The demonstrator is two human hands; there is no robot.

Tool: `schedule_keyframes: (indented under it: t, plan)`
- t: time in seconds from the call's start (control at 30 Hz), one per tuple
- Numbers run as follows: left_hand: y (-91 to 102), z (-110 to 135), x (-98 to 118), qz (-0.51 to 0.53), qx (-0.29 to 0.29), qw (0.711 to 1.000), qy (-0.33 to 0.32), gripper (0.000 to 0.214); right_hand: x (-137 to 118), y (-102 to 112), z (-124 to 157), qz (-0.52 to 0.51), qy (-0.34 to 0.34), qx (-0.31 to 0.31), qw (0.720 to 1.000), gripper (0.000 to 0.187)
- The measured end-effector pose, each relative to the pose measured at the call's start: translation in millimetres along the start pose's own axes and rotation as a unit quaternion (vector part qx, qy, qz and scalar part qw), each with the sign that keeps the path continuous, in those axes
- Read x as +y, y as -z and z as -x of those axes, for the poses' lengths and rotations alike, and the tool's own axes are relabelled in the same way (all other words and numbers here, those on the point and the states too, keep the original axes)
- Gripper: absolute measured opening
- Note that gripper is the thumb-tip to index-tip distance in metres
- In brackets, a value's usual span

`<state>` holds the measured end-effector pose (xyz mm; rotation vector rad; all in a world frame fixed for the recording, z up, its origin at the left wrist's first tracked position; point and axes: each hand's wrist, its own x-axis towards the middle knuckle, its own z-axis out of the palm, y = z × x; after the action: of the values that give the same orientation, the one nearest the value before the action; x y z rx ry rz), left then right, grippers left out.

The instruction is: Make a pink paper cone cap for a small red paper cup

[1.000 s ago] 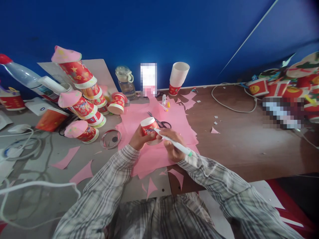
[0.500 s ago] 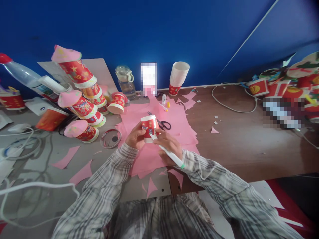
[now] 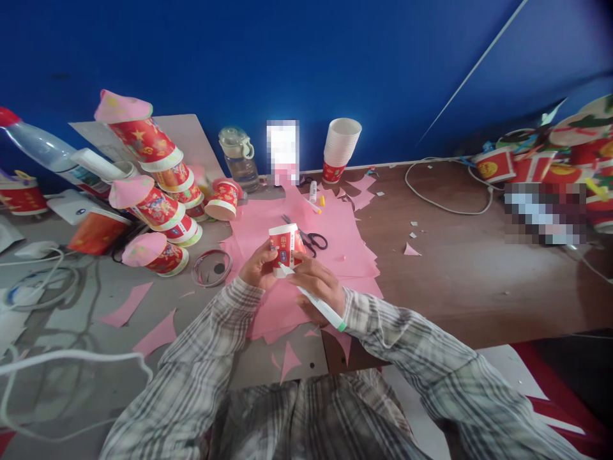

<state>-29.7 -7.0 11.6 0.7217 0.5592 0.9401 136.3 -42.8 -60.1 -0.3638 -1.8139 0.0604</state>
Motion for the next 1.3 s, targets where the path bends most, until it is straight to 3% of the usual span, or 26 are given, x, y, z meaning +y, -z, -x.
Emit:
schedule_keyframes:
  t: [0.17,0.37,0.5,0.8,0.97,1.13,1.3]
  plan:
    - [-1.9,-2,-5,-0.035,0.010,0.998,-0.043,0.055,9,1,3,-0.008,-0.047,0.030,0.998,0.036]
    - [-6.3,-4,-10,-0.055,-0.009,0.994,-0.092,0.061,20,13,1,-0.008,-0.160,0.096,0.982,0.031]
    - [-2.6,-6,-15,-0.119,0.007,0.985,-0.128,0.059,22,16,3,-0.002,-0.206,0.096,0.974,0.030]
    - [-3.3,-4,-23,-0.255,0.069,0.953,-0.151,0.067,28,9,10,-0.007,-0.166,0.101,0.981,0.033]
    - [-0.5,-5,-25,-0.309,0.087,0.933,-0.166,0.069,30,9,13,-0.005,-0.184,0.085,0.979,0.038]
    - [-1.3,-5,-25,-0.331,0.090,0.924,-0.168,0.072,29,9,9,-0.004,-0.140,0.098,0.985,0.031]
    - [-4.6,-4,-25,-0.336,0.079,0.920,-0.185,0.074,28,12,10,0.020,-0.159,0.085,0.983,0.032]
